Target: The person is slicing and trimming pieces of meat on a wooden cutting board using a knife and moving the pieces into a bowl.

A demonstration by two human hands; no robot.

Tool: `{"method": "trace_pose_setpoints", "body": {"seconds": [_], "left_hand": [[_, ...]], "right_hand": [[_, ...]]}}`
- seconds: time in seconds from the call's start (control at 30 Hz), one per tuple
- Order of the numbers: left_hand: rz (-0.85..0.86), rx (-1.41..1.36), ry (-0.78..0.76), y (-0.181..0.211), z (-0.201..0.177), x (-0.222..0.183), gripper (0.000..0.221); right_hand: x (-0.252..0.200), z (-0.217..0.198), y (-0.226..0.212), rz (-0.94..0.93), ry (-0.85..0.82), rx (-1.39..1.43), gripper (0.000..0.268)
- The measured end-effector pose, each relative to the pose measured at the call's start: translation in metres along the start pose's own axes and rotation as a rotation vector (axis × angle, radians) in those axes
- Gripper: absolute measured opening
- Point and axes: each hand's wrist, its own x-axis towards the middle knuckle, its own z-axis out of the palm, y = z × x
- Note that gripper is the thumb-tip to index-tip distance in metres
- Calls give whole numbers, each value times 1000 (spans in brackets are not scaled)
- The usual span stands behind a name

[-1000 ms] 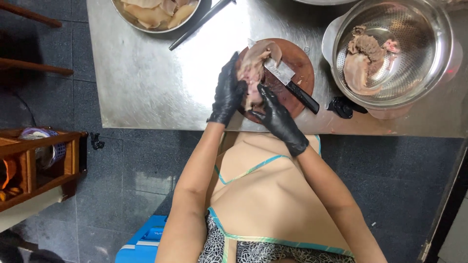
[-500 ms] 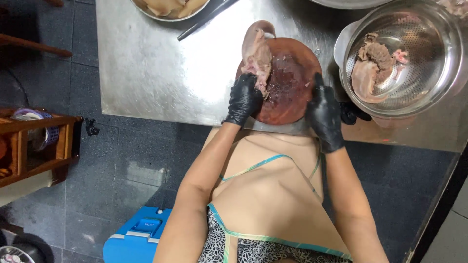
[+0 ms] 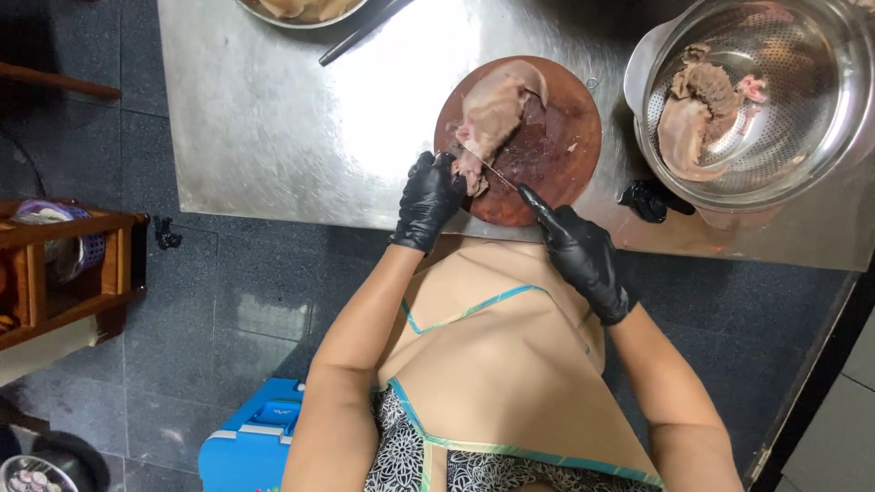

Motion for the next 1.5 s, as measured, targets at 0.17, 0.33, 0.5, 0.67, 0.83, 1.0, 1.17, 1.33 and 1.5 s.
{"method": "trace_pose_setpoints", "body": {"seconds": [0.17, 0.33, 0.5, 0.67, 0.83, 1.0, 1.17, 1.33, 1.5], "left_hand": [[26, -63, -55, -6, 9, 0, 35], [148, -95, -12, 4, 7, -14, 35], [130, -138, 29, -14, -31, -9, 29], [91, -324, 13, -23, -80, 5, 22], [249, -429, -147, 15, -21, 13, 40], [269, -410, -69, 76, -55, -8, 58], [276, -160, 166, 63, -59, 57, 83], [201, -101, -18, 115, -56, 85, 63], [265, -258, -83, 175, -96, 47, 44]], "right_hand": [[27, -2, 0, -79, -223, -245, 75], [87, 23, -34, 257, -376, -191, 45], [56, 39, -12, -55, -196, -315, 55], [-12, 27, 40, -97, -137, -564, 63], [-15, 16, 29, 268, 336, -65, 36], [10, 28, 53, 397, 534, -100, 49], [13, 65, 66, 358, 475, 4, 54], [6, 69, 78, 436, 440, -64, 54], [2, 81, 98, 519, 346, -24, 53]]}}
